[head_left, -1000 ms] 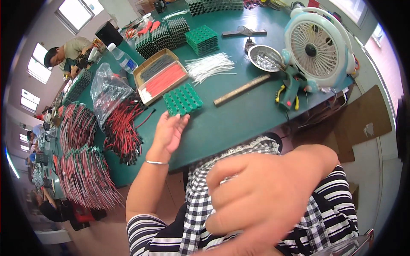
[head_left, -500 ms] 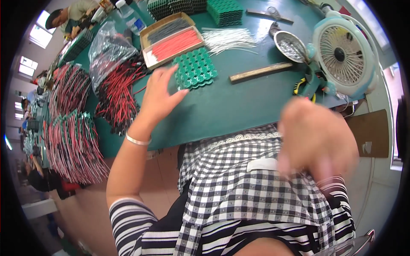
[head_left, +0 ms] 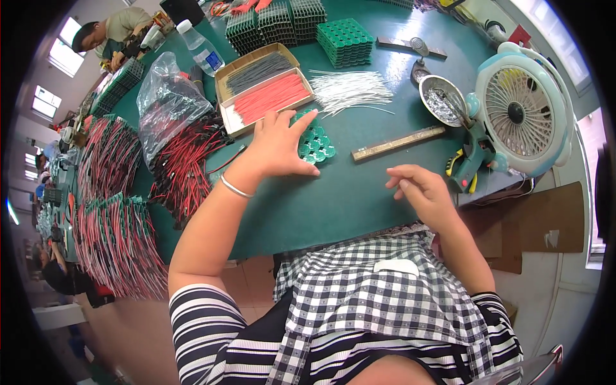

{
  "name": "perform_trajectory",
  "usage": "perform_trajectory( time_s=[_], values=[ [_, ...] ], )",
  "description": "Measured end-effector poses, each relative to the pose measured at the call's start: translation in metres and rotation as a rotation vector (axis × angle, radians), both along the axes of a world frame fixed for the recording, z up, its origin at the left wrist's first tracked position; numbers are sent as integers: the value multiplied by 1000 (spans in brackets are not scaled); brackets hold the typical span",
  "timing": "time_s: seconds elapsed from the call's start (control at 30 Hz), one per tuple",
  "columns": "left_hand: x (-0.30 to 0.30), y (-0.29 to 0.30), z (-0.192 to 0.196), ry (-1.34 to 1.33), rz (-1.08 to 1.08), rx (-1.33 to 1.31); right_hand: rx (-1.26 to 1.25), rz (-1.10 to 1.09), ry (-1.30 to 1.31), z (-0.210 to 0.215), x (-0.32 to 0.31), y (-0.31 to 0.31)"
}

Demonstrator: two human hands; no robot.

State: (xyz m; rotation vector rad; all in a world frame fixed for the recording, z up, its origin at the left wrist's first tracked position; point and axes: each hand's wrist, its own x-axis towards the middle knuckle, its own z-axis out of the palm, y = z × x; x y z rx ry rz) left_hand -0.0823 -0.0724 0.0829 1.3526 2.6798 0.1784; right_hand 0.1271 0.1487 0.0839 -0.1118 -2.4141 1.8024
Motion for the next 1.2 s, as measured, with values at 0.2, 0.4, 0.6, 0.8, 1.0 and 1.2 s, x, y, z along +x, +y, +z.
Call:
perform_trajectory(
  time_s=[0.2,0.4,0.6,0.8,1.0,1.2],
  values=[
    [32,-27,29,50,-82,271,419,-14,128,-18,-18,1],
    [107,-32,4,-158,-236,167,426,52,180,-26,-39,-6],
    [115,-40,-2,-103,-110,113,807,197,239,-28,-39,-23],
    [82,-67,-5,-170,-1,132,953,254,183,-14,-32,-32],
    [107,-47,-17,-118,7,68,1066,372,315,-19,-42,-26],
    [133,-23,-17,-61,209,81,1003,433,273,-6,-62,1]
  ],
)
